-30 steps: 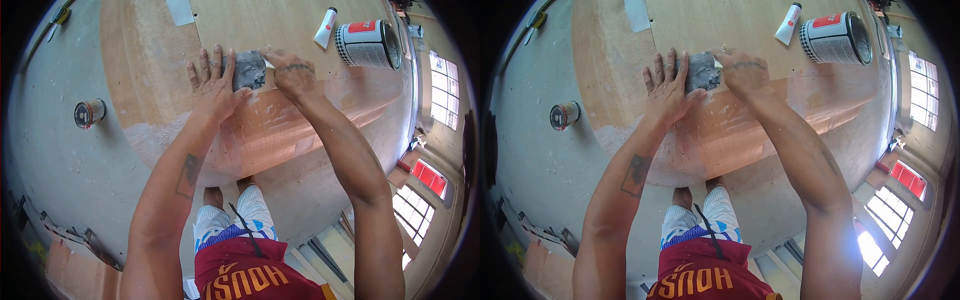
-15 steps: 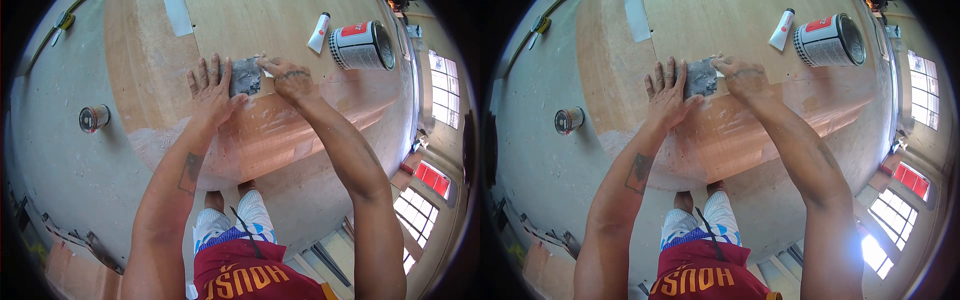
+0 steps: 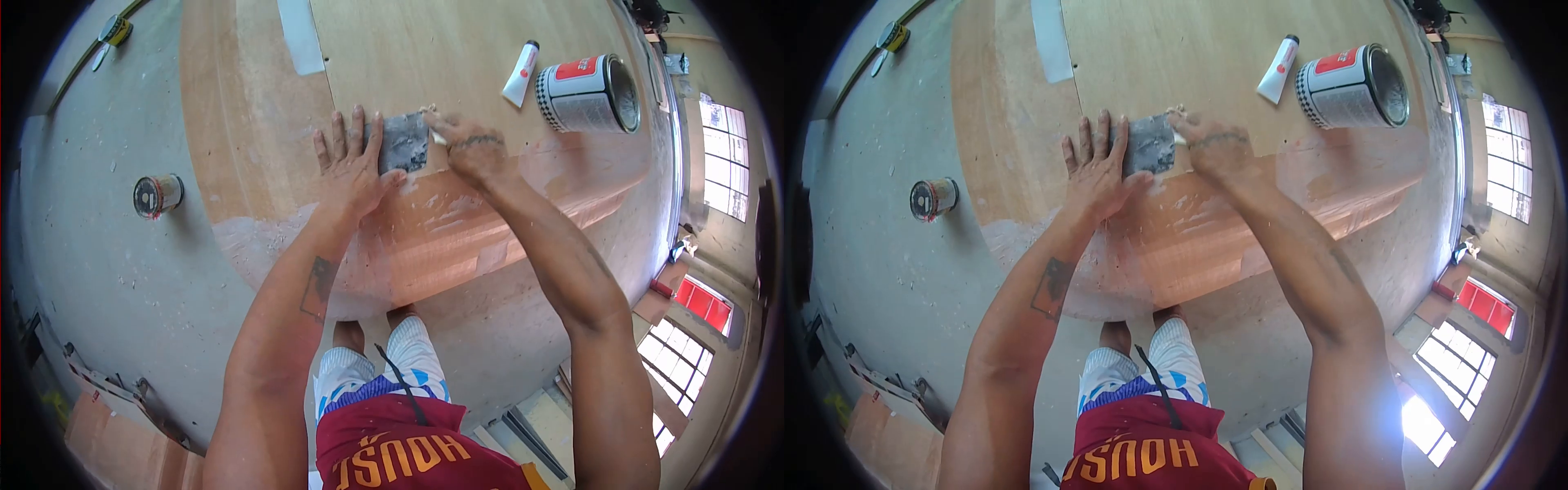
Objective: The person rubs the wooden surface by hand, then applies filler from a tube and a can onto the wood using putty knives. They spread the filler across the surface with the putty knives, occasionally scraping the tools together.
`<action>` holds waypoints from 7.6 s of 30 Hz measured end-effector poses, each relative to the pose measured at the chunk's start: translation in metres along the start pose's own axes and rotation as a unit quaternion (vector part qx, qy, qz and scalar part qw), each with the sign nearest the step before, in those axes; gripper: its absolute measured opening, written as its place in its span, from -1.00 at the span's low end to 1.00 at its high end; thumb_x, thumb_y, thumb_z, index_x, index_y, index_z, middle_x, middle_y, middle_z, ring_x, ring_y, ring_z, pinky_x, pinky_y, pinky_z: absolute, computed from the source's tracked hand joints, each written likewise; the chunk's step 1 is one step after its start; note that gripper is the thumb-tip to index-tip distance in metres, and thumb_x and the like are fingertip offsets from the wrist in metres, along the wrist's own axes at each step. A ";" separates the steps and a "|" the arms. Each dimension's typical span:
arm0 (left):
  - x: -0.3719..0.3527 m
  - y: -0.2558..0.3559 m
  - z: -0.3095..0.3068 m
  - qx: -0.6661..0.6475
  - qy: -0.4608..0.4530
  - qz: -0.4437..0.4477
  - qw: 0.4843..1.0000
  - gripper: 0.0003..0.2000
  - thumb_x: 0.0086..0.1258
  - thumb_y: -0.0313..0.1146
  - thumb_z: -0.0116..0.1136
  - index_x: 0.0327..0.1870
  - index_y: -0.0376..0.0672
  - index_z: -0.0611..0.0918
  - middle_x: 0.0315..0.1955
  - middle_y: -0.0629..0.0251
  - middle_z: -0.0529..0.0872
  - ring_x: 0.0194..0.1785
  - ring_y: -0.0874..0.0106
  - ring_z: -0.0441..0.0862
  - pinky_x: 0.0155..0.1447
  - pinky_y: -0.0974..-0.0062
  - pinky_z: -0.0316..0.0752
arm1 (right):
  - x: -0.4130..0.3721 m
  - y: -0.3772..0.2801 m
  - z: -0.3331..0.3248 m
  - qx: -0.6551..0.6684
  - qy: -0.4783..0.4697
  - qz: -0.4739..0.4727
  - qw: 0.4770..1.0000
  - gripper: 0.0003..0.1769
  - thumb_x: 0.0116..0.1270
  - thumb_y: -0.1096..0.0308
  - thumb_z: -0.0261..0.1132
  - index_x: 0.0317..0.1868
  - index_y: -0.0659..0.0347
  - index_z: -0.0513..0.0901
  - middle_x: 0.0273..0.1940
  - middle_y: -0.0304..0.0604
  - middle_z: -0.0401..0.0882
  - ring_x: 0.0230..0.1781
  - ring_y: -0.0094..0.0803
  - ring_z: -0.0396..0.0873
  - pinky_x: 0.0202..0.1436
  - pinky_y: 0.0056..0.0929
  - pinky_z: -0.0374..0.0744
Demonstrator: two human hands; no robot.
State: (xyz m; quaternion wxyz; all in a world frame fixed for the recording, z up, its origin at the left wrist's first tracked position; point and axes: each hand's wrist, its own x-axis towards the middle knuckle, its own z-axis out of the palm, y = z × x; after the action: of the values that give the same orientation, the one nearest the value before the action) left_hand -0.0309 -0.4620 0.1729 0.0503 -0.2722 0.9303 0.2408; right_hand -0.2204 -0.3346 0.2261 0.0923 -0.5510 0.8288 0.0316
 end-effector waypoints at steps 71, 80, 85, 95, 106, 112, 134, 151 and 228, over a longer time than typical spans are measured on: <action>0.002 -0.006 0.012 -0.037 0.032 0.005 0.999 0.15 0.37 0.30 0.27 0.76 -0.22 -0.07 0.78 0.05 -0.19 0.81 0.01 -0.44 0.73 -0.16 -0.62 | -0.041 -0.060 0.010 0.073 0.069 0.042 0.994 -0.46 0.41 0.35 0.32 0.40 -0.13 0.65 0.19 -0.19 0.74 0.00 -0.13 0.76 0.02 -0.07 0.67; 0.002 -0.010 0.017 -0.032 0.053 0.008 0.998 0.13 0.38 0.25 0.28 0.76 -0.21 -0.06 0.78 0.06 -0.17 0.81 0.01 -0.38 0.74 -0.17 -0.57 | -0.049 -0.066 0.012 0.057 0.081 -0.028 0.995 -0.46 0.37 0.37 0.33 0.36 -0.17 0.70 0.13 -0.29 0.77 -0.06 -0.19 0.73 0.01 -0.13 0.63; 0.000 -0.007 0.015 -0.014 0.054 0.012 0.998 0.11 0.39 0.21 0.29 0.76 -0.22 -0.06 0.78 0.03 -0.16 0.81 0.00 -0.36 0.73 -0.19 -0.56 | -0.034 -0.070 0.015 0.087 0.073 0.025 0.993 -0.47 0.39 0.33 0.36 0.37 -0.12 0.65 0.14 -0.17 0.74 0.07 -0.16 0.71 0.11 -0.14 0.66; 0.001 -0.001 0.008 -0.025 0.034 -0.003 0.999 0.14 0.35 0.22 0.36 0.76 -0.18 -0.04 0.77 0.04 -0.13 0.81 -0.03 -0.32 0.73 -0.22 -0.48 | 0.036 -0.077 -0.012 0.060 -0.027 0.209 0.976 -0.73 0.51 0.31 0.21 0.13 -0.01 0.71 0.13 -0.05 0.75 0.21 -0.08 0.71 0.18 -0.10 0.69; 0.004 0.007 -0.004 -0.076 0.051 -0.042 0.995 0.13 0.08 0.05 0.65 0.65 -0.10 0.20 0.73 0.04 0.03 0.79 -0.10 -0.19 0.73 -0.29 -0.33 | -0.008 -0.056 -0.003 0.155 -0.021 0.084 0.984 -0.50 0.42 0.42 0.25 0.36 -0.03 0.67 0.24 0.05 0.72 0.23 0.01 0.70 0.31 -0.07 0.64; 0.009 0.009 -0.025 -0.021 0.024 -0.044 0.999 0.05 0.03 -0.03 0.67 0.56 -0.10 0.31 0.64 0.00 0.18 0.74 -0.12 -0.05 0.71 -0.27 -0.17 | -0.035 0.018 -0.034 0.283 0.045 0.133 0.949 -0.46 0.46 0.38 0.21 0.45 0.04 0.59 0.33 0.06 0.67 0.33 0.01 0.63 0.43 -0.14 0.56; 0.010 0.007 -0.051 -0.034 0.000 -0.160 0.987 -0.11 -0.07 -0.08 0.72 0.33 -0.17 0.51 0.23 -0.03 0.54 0.38 -0.02 0.46 0.43 0.01 0.34 | 0.040 0.023 -0.027 0.140 -0.158 0.290 0.933 -0.40 0.45 0.18 0.15 0.45 0.19 0.53 0.52 0.08 0.47 0.51 0.01 0.47 0.53 -0.04 0.50; -0.241 -0.106 -0.100 -0.513 0.210 -0.274 0.786 -0.63 0.47 -0.52 0.29 0.26 -0.45 0.64 -0.16 0.20 0.78 -0.14 0.50 0.73 -0.05 0.53 0.65 | 0.097 -0.194 -0.023 0.337 -0.235 -0.034 0.911 -0.56 0.28 0.27 0.26 0.11 0.29 0.76 0.02 0.24 0.78 0.06 0.12 0.77 0.17 0.00 0.70; 0.001 0.017 -0.025 -0.491 0.011 -0.126 0.862 -0.43 0.49 -0.48 0.35 0.51 -0.35 0.50 0.05 0.10 0.79 0.09 0.45 0.69 0.13 0.48 0.62 | -0.121 0.021 0.022 0.717 0.003 0.183 0.672 -0.53 0.54 0.47 0.16 0.40 0.40 0.53 0.09 -0.10 0.70 0.08 -0.43 0.65 0.21 -0.39 0.66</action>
State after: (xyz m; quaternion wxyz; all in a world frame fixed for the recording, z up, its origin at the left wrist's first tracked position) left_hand -0.0398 -0.4619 0.2021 -0.0702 -0.3789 0.6503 0.6547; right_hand -0.1914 -0.2131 0.2265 0.4488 -0.1522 0.6809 -0.5583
